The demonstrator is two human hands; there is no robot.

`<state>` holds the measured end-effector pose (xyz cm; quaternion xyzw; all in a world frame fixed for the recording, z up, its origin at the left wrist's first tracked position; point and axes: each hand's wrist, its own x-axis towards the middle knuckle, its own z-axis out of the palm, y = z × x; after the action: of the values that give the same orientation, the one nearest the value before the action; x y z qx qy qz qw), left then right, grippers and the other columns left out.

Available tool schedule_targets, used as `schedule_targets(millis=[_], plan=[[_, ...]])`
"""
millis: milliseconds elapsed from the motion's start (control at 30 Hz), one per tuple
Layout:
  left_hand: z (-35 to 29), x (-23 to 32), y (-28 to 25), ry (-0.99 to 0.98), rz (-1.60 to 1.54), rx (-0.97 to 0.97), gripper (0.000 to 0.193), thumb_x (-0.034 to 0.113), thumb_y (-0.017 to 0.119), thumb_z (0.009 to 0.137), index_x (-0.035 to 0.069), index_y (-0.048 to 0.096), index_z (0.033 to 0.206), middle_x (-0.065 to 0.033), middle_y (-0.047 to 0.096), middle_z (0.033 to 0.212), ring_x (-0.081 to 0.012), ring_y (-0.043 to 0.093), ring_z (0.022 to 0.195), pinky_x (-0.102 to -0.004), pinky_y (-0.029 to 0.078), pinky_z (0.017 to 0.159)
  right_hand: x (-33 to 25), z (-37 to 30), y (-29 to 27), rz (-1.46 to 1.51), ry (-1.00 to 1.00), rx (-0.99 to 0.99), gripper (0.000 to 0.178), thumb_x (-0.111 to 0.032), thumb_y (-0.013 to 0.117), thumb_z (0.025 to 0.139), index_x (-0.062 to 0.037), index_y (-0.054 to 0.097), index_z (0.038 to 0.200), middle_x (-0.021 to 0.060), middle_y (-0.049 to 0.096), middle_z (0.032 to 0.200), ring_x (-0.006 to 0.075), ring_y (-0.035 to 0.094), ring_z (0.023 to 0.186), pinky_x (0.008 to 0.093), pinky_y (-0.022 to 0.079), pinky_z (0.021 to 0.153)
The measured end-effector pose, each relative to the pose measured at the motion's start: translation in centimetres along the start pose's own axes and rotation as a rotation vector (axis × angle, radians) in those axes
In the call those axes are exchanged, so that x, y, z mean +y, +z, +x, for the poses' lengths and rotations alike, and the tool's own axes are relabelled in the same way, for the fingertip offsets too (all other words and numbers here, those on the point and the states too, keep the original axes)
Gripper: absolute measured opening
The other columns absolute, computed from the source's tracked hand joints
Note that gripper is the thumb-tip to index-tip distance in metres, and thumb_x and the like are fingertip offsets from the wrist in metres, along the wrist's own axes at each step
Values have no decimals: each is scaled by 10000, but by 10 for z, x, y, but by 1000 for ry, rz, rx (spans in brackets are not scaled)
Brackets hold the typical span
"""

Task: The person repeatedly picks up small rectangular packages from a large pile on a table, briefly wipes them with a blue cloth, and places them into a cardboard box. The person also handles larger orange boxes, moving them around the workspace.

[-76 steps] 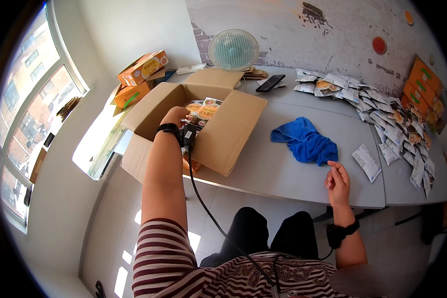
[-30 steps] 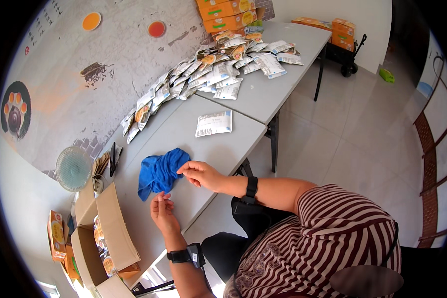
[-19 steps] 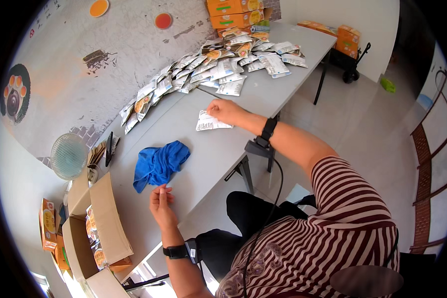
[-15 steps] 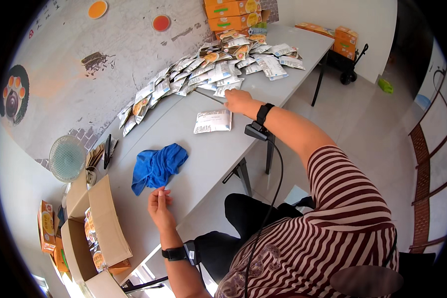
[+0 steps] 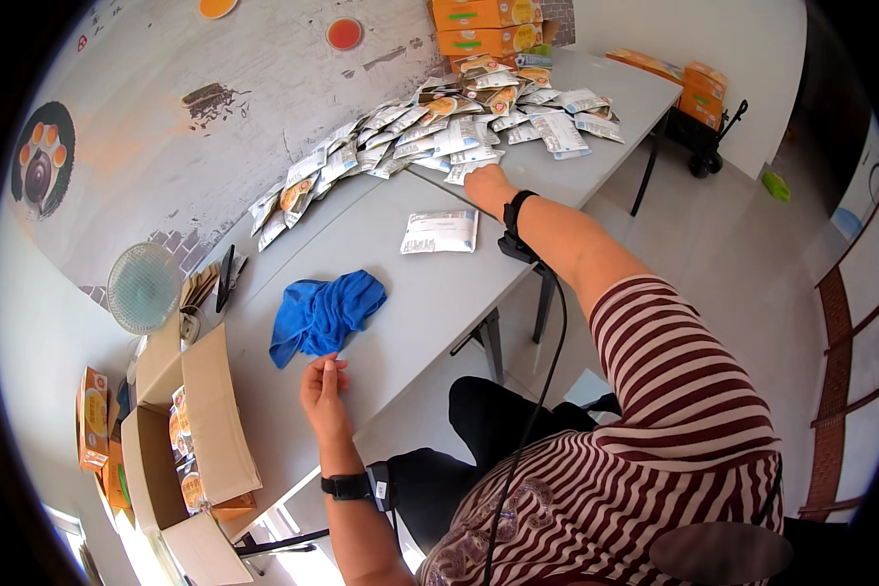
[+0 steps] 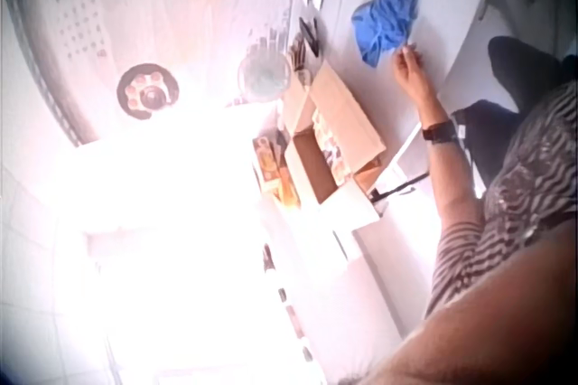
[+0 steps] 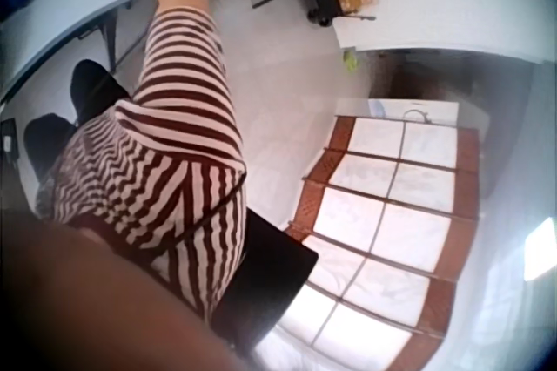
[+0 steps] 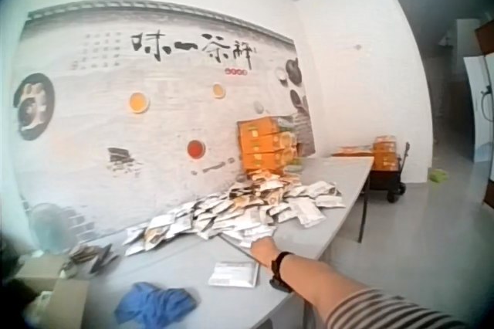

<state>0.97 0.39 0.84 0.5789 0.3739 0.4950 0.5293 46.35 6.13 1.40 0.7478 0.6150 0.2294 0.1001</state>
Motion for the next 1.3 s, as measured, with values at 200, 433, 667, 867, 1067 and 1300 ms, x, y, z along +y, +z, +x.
schedule_targets(millis=[200,433,667,867,1067,1300], plan=[[1,-1,0,16,26,-3,189,159,545,927,-4,605,1003,-56,636,854,-69,520,682,-199,411,620,4,12,13,-113,-68,-179,158,-83,615,762,-123,727,865,18,696,900,221,669,815,358,519,554],[2,0,-1,7,1,-29,188,154,542,926,-5,604,1005,-59,635,857,-74,519,684,-206,413,620,14,14,27,-141,-127,128,120,-92,608,736,-116,711,792,37,677,819,201,655,799,349,497,577],[2,-1,1,-4,-26,-45,192,158,538,929,-4,605,1007,-51,625,851,-70,506,678,-206,406,613,31,-5,-51,121,-82,254,126,-121,545,772,-44,622,835,119,663,833,269,650,779,390,509,629],[0,2,3,12,-20,-34,189,158,528,933,-2,612,988,-53,634,835,-71,511,657,-206,403,596,57,-4,-100,315,-17,304,198,-168,516,812,21,535,866,186,637,804,334,638,725,433,507,646],[-3,3,-1,-6,-22,-35,193,170,531,932,10,614,1001,-44,631,843,-70,513,664,-206,408,601,42,-15,-150,876,-187,364,54,-88,478,837,-42,450,834,84,580,680,241,553,616,348,444,576],[0,5,-1,-25,-60,-99,260,230,513,947,0,605,1024,-62,632,872,-104,562,707,-228,449,641,-27,-19,-169,1483,-212,171,244,-256,522,916,-14,551,927,33,583,778,98,531,710,264,449,624]])
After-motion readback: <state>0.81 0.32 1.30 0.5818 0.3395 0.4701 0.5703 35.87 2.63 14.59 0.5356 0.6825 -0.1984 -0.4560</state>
